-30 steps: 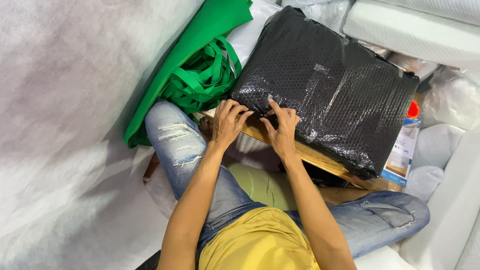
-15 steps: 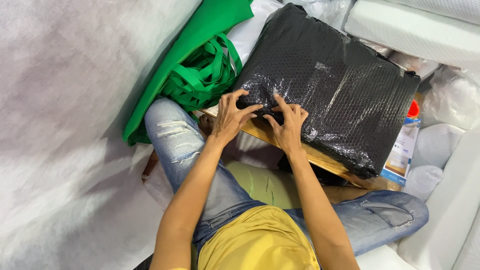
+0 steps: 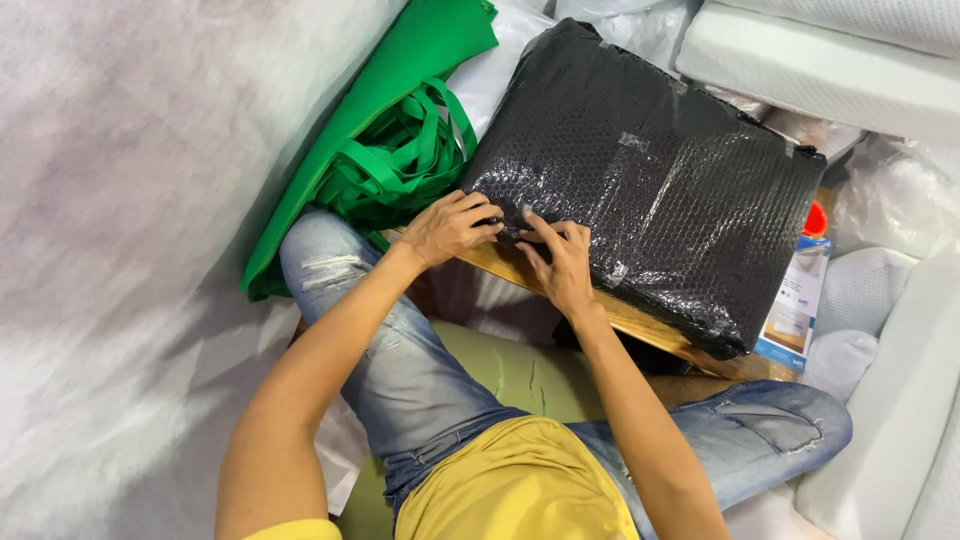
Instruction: The person removes a black bubble-wrapped package from a wooden board, places a white foam pad on the board, and wipes the foam with an orange cloth. The person then uses a lint roller to roll over the foam surface.
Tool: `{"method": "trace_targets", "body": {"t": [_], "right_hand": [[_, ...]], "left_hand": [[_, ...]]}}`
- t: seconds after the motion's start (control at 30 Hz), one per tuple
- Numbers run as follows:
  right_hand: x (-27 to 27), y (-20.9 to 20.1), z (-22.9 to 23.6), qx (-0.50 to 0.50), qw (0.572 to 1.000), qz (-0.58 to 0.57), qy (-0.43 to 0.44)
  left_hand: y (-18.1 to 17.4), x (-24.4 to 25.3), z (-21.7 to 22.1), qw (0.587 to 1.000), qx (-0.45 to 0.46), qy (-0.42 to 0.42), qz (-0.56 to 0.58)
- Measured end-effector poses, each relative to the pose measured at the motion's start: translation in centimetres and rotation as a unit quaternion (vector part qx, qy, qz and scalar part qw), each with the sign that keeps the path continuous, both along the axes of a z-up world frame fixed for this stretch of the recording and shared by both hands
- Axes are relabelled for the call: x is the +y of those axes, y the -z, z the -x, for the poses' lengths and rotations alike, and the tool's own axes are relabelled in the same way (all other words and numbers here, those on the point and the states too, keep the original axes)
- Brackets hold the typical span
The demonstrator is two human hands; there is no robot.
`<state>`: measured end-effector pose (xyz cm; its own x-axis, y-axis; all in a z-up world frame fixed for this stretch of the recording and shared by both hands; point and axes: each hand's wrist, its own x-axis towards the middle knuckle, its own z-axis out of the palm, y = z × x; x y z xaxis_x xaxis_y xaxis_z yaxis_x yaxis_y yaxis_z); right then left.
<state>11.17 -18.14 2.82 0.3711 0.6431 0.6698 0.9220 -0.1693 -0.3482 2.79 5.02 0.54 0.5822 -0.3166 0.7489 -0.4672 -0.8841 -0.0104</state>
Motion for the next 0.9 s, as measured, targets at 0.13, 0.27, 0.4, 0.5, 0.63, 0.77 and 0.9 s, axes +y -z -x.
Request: {"method": "trace_targets", "body": {"t": [0.13, 0.27, 0.4, 0.5, 0.63, 0.77, 0.9], "right_hand": [[0.5, -1.6, 0.7, 0.083, 0.996, -0.009, 0.013], [0.7, -2.4, 1.3, 0.140, 0.990, -0.012, 0.031], [1.0, -2.1, 1.3, 0.148, 0.988, -0.008, 0.038], [1.1, -2.1, 1.5, 0.151, 0.987, -0.004, 0.047], [1.2, -2.6, 1.9, 0.155, 0.987, -0.002, 0.050], [1.3, -3.2, 2.0, 0.133, 0.990, -0.016, 0.049], [1.5, -5.0, 3.2, 0.079, 0.994, -0.020, 0.071]], "left_hand": [[-0.3, -0.2, 0.1, 0.994, 0.053, 0.004, 0.091], [0.4, -0.4, -0.3, 0.975, 0.131, 0.005, 0.177], [-1.1, -0.8, 0.1, 0.961, 0.161, -0.007, 0.225], [-1.4, -0.7, 0.1, 0.949, 0.193, 0.011, 0.250], [-1.0, -1.0, -0.1, 0.949, 0.188, -0.005, 0.255], [-1.0, -1.1, -0.2, 0.946, 0.187, -0.016, 0.263], [-1.2, -1.1, -0.2, 0.944, 0.182, -0.010, 0.276]]}}
